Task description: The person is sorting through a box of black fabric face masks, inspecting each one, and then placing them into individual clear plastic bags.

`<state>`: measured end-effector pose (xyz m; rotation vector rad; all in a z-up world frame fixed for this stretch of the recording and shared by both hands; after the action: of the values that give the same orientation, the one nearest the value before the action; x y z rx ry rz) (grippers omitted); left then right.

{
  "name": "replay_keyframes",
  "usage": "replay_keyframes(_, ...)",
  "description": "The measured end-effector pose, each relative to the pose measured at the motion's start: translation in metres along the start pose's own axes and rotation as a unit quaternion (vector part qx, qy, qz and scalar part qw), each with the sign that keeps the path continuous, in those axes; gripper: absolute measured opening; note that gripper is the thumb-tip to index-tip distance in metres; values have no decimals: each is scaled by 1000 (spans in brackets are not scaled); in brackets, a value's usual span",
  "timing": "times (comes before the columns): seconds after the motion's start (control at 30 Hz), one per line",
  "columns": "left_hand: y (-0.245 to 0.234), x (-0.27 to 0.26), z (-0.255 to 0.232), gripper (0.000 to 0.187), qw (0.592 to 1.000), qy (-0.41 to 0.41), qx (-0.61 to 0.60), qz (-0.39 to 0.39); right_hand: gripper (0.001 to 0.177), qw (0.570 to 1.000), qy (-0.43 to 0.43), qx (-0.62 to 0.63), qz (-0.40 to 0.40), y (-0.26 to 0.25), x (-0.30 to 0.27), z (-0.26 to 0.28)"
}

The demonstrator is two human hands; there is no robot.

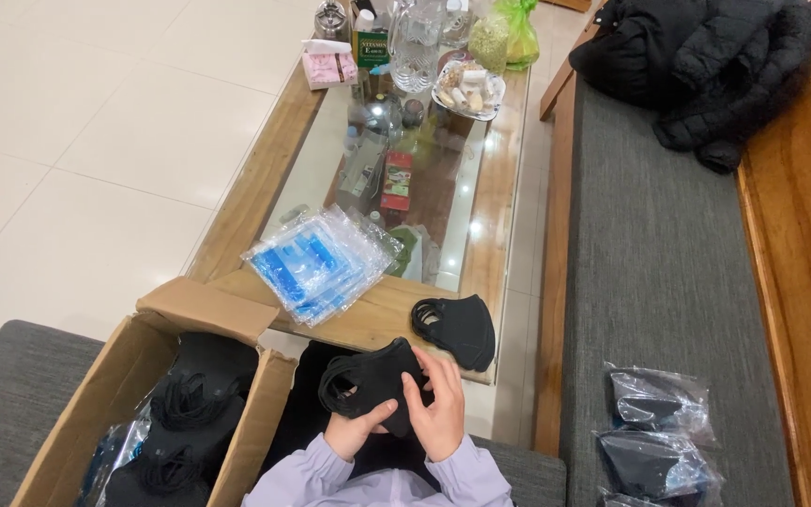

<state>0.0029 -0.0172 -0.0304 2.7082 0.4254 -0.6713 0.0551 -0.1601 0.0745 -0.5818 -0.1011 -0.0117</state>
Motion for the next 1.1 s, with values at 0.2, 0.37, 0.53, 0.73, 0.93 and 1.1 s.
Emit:
replay_keyframes(0.2, 0, -2, -1, 48, 999, 13, 10, 36, 44, 999, 4, -5, 33, 0, 2, 1)
replay_keyframes(0.37, -2, 4, 13, 50, 999, 7, 14, 50, 34, 1000, 7, 7, 28, -3, 7, 0)
replay_keyframes(0.53, 1, 0, 5, 48, 998, -13, 34, 58, 8, 998, -65, -6, -20, -9, 13, 10)
replay_keyframes(0.73, 1, -1, 2, 50, 997, -34, 31, 66, 6, 998, -60, 28, 21, -7, 14, 6)
replay_keyframes(0.93, -2, 6, -1, 47, 1000, -3, 15, -5, 25, 996, 39, 18, 79, 4, 6, -23)
replay_keyframes(1.1, -2, 6, -18, 45, 998, 4, -23, -61, 17, 994, -15, 16, 104, 8, -6, -19)
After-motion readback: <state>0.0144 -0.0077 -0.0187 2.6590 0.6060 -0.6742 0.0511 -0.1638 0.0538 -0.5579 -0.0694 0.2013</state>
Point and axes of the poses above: each hand's wrist, its own x-axis towards the middle knuckle, its own y-axis out of the palm, z = x × y, the point moved 2 cm from there along x, towards the middle knuckle, and after that the axes turned 13 degrees about y, right-handed, at the moved point
